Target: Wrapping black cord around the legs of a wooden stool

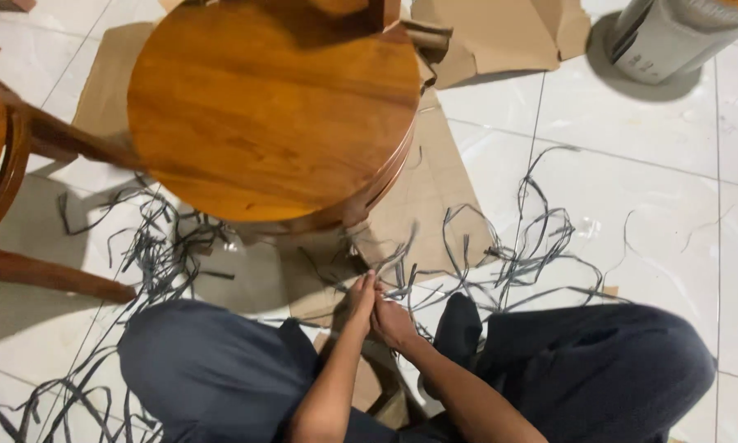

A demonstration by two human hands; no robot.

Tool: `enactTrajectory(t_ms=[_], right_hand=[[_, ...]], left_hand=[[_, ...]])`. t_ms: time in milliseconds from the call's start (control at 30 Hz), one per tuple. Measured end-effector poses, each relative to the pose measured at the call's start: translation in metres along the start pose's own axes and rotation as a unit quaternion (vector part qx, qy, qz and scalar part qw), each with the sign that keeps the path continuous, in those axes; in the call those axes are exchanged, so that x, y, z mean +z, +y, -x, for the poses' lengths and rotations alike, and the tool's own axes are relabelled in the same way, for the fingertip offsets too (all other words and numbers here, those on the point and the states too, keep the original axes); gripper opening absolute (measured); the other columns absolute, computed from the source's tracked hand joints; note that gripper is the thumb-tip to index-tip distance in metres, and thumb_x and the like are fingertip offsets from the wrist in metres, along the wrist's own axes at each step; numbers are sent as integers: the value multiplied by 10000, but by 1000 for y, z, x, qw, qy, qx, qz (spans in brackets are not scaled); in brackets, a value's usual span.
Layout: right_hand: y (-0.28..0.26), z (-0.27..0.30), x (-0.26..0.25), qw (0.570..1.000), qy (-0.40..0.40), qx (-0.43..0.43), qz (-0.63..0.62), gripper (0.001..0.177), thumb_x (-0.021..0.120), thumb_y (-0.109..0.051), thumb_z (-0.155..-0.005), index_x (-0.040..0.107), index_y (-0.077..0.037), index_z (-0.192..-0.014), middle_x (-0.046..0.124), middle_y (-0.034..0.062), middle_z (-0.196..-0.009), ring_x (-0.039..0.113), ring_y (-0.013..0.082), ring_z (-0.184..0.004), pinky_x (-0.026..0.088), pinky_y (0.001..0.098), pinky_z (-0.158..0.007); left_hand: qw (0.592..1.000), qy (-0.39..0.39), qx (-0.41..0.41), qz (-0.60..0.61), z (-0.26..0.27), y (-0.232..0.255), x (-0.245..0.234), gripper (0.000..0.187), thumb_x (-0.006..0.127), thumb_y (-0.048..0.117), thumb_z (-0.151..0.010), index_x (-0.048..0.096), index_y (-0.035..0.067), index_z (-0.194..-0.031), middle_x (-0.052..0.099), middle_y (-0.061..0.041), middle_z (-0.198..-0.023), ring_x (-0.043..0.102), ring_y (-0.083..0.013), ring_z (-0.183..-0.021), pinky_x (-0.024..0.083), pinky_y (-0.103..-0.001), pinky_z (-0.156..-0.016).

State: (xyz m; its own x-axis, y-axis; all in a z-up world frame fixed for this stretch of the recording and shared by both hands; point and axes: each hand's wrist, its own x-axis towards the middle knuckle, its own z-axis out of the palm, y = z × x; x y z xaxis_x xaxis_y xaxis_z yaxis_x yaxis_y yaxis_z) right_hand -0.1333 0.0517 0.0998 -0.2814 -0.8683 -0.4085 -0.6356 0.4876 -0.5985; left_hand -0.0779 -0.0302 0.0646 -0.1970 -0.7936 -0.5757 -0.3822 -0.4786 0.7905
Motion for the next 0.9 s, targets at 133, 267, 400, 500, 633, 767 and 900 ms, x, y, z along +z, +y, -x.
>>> enactTrajectory(t_ms=[133, 267, 400, 500, 633, 767, 900], right_hand=[[26, -5, 52, 1000, -6, 9, -13, 209, 472, -325, -958, 467, -134, -1044, 734, 226, -884, 740, 468, -869, 592, 589, -734], [-11, 17, 9, 998, 16, 9, -60, 205, 407, -281, -1001, 476, -109, -1087, 726, 243, -961, 718, 486, -937, 576, 636, -784], [-7, 18, 4, 996, 70, 17, -60, 386, 284, -370, -1100, 516, -63, -1130, 720, 280, -984, 686, 506, -1005, 553, 636, -877], [-3, 20, 8, 994, 86, 38, -60, 347, 437, -373, -1068, 529, -53, -1164, 710, 299, -1041, 677, 517, -1038, 542, 623, -937], [43, -1, 36, 989, 65, 122, -61, 341, 512, -293, -1032, 501, -65, -1286, 720, 275, -1106, 682, 498, -1110, 527, 635, -982], [104, -29, 53, 939, 134, 267, -171, 418, 502, -348, -1020, 547, -135, -1377, 732, 232, -1165, 652, 473, -1177, 497, 592, -1044], [95, -32, 17, 886, 232, 332, -227, 524, 590, -370, -905, 563, -199, -1400, 725, 138, -1241, 649, 379, -1215, 497, 504, -1075]], left_hand=[[990, 19, 137, -21, -16, -23, -3, 369, 576, 372, -1007, 728, 51, -909, 708, -178, -799, 667, -289, -845, 508, -463, -818], [972, 6, 198, 128, 28, 32, -20, 291, 577, 299, -1044, 693, 80, -893, 564, -34, -578, 562, -142, -569, 494, -286, -633], [955, -7, 213, 205, 49, 73, -38, 243, 567, 231, -1062, 670, 56, -928, 585, -61, -578, 557, -128, -566, 495, -250, -640], [954, -17, 149, 260, 23, 54, -37, 220, 551, 234, -1067, 671, 49, -1060, 665, -68, -722, 661, -96, -600, 585, -184, -639], [948, 31, 132, 288, 10, 36, -44, 199, 629, 278, -1033, 670, 84, -1041, 672, -72, -720, 671, -105, -565, 594, -196, -602], [937, 58, 157, 305, 0, 30, -49, 174, 669, 236, -1026, 657, 62, -1030, 654, -82, -718, 673, -142, -570, 587, -236, -568], [903, 112, 136, 393, -1, 31, -47, 214, 614, 238, -1050, 590, 26, -1069, 727, -152, -847, 715, -177, -657, 609, -272, -588]])
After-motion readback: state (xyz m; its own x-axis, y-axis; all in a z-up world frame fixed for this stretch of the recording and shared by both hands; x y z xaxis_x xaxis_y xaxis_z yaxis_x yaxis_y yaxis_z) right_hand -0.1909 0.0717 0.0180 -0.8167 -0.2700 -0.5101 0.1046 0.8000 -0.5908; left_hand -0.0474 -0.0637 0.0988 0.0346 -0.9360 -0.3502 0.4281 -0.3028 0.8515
